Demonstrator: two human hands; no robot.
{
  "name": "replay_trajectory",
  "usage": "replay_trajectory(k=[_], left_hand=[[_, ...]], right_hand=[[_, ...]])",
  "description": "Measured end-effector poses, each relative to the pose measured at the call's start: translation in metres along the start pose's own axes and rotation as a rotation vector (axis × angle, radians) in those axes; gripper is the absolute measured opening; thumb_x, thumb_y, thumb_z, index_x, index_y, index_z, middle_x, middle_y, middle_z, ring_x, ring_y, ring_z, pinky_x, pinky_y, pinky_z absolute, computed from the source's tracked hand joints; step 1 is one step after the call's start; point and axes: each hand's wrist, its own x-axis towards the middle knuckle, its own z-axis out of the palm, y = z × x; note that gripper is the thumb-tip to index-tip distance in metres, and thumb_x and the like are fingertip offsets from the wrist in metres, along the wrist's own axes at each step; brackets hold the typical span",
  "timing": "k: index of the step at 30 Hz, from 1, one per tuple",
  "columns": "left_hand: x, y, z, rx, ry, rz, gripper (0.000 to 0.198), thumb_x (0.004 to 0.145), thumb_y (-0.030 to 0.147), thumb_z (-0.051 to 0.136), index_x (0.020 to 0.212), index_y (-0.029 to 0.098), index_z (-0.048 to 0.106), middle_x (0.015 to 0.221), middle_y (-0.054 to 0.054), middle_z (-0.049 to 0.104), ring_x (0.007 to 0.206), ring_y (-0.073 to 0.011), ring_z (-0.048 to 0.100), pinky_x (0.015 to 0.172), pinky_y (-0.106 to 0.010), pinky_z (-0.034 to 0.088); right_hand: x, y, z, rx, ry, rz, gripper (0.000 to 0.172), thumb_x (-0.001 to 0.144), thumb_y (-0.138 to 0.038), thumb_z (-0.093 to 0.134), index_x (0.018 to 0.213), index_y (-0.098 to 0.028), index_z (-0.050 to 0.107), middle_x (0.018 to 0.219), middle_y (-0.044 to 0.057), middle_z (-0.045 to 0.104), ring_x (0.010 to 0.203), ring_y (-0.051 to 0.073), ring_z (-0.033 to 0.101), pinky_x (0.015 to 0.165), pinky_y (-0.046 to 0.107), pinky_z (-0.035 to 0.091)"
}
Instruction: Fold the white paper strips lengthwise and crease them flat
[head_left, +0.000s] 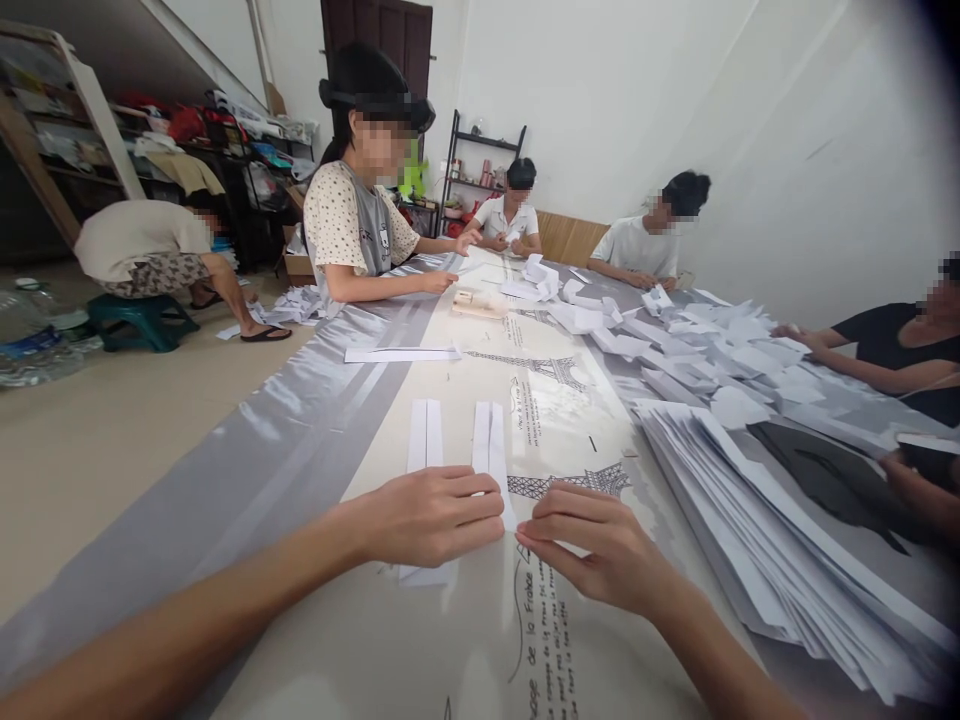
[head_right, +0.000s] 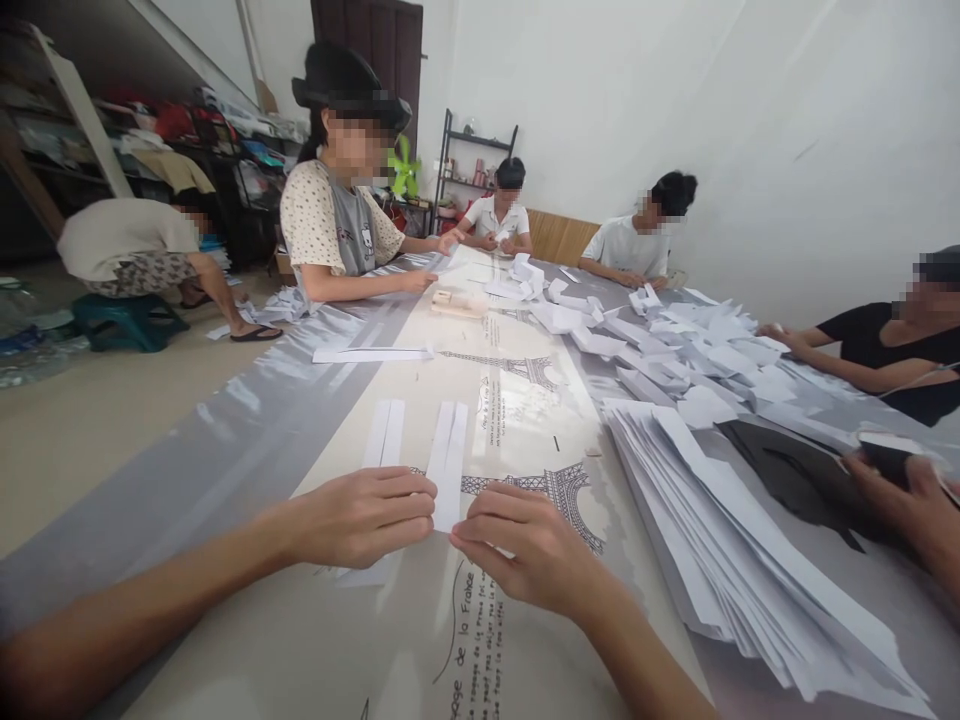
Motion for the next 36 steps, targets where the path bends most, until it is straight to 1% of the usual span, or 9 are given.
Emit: replay_trajectory(k=[4, 8, 12, 17, 20, 25, 28, 31, 36], left_hand=[[-0.001, 0.000, 0.001, 0.052, 0.050, -0.002, 0.023, 0.097, 0.003, 0.049, 0.079, 0.015, 0.058, 0.079, -0.003, 0.060, 0.084, -0.0174, 0.061, 0.071, -0.027, 0.052], [-0.004, 0.002, 0.005, 0.069, 0.080, -0.017, 0.024, 0.094, 0.003, 0.054, 0.075, 0.015, 0.056, 0.073, -0.001, 0.057, 0.073, -0.0150, 0.056, 0.067, -0.026, 0.051], [-0.006, 0.004, 0.006, 0.091, 0.093, -0.016, 0.025, 0.095, 0.004, 0.055, 0.074, 0.017, 0.055, 0.072, -0.001, 0.056, 0.072, -0.0146, 0.056, 0.066, -0.025, 0.051], [-0.004, 0.006, 0.003, 0.094, 0.098, 0.000, 0.023, 0.096, 0.005, 0.055, 0.075, 0.017, 0.057, 0.075, -0.002, 0.059, 0.076, -0.0153, 0.059, 0.066, -0.025, 0.051], [-0.005, 0.005, 0.003, 0.089, 0.095, 0.005, 0.023, 0.095, 0.006, 0.058, 0.075, 0.016, 0.057, 0.073, -0.001, 0.058, 0.077, -0.0152, 0.059, 0.066, -0.025, 0.051], [-0.010, -0.002, 0.003, 0.084, 0.074, 0.013, 0.015, 0.094, 0.007, 0.058, 0.082, 0.015, 0.061, 0.078, -0.002, 0.062, 0.083, -0.0174, 0.062, 0.066, -0.027, 0.052], [-0.013, -0.004, 0.002, 0.065, 0.085, 0.005, 0.013, 0.094, 0.007, 0.056, 0.085, 0.014, 0.063, 0.081, -0.004, 0.064, 0.086, -0.0188, 0.064, 0.067, -0.028, 0.053], [-0.012, -0.003, 0.003, 0.060, 0.099, 0.028, 0.010, 0.093, 0.009, 0.059, 0.086, 0.014, 0.064, 0.081, -0.004, 0.064, 0.087, -0.0194, 0.065, 0.069, -0.028, 0.053], [-0.008, 0.003, 0.007, 0.058, 0.114, 0.050, 0.007, 0.090, 0.013, 0.063, 0.084, 0.015, 0.064, 0.080, -0.004, 0.062, 0.085, -0.0195, 0.065, 0.067, -0.029, 0.052]], right_hand=[[-0.004, -0.001, 0.005, -0.071, 0.024, 0.019, 0.014, 0.098, -0.014, 0.061, 0.085, -0.018, 0.063, 0.068, -0.001, 0.056, 0.060, 0.011, 0.048, 0.051, 0.026, 0.038], [-0.009, -0.002, 0.011, -0.176, 0.009, 0.033, 0.022, 0.100, -0.015, 0.057, 0.079, -0.019, 0.055, 0.065, -0.003, 0.048, 0.056, 0.011, 0.040, 0.048, 0.027, 0.029], [-0.012, 0.002, 0.012, -0.161, -0.049, 0.065, 0.019, 0.101, -0.019, 0.058, 0.081, -0.019, 0.055, 0.070, -0.002, 0.052, 0.059, 0.011, 0.045, 0.050, 0.026, 0.034], [-0.012, 0.005, 0.009, -0.074, -0.090, 0.098, 0.004, 0.099, -0.023, 0.063, 0.098, -0.019, 0.063, 0.084, 0.002, 0.062, 0.067, 0.012, 0.055, 0.055, 0.025, 0.041], [-0.009, 0.000, 0.010, -0.093, -0.071, 0.055, 0.008, 0.099, -0.016, 0.060, 0.102, -0.020, 0.066, 0.083, 0.002, 0.061, 0.065, 0.011, 0.054, 0.053, 0.025, 0.040], [-0.006, -0.005, 0.009, -0.073, 0.022, 0.009, 0.015, 0.097, -0.007, 0.059, 0.096, -0.018, 0.068, 0.076, 0.001, 0.058, 0.058, 0.010, 0.047, 0.050, 0.026, 0.037], [-0.007, -0.003, 0.007, -0.075, 0.015, 0.022, 0.014, 0.096, -0.007, 0.060, 0.099, -0.017, 0.069, 0.079, 0.002, 0.061, 0.062, 0.011, 0.052, 0.052, 0.025, 0.040], [-0.008, -0.003, 0.009, -0.076, -0.020, 0.053, 0.014, 0.096, -0.009, 0.061, 0.105, -0.017, 0.069, 0.084, 0.003, 0.063, 0.067, 0.012, 0.057, 0.055, 0.025, 0.042], [-0.009, -0.008, 0.019, -0.097, 0.000, 0.041, 0.012, 0.098, -0.010, 0.059, 0.101, -0.018, 0.068, 0.077, 0.001, 0.055, 0.062, 0.011, 0.050, 0.052, 0.026, 0.038]])
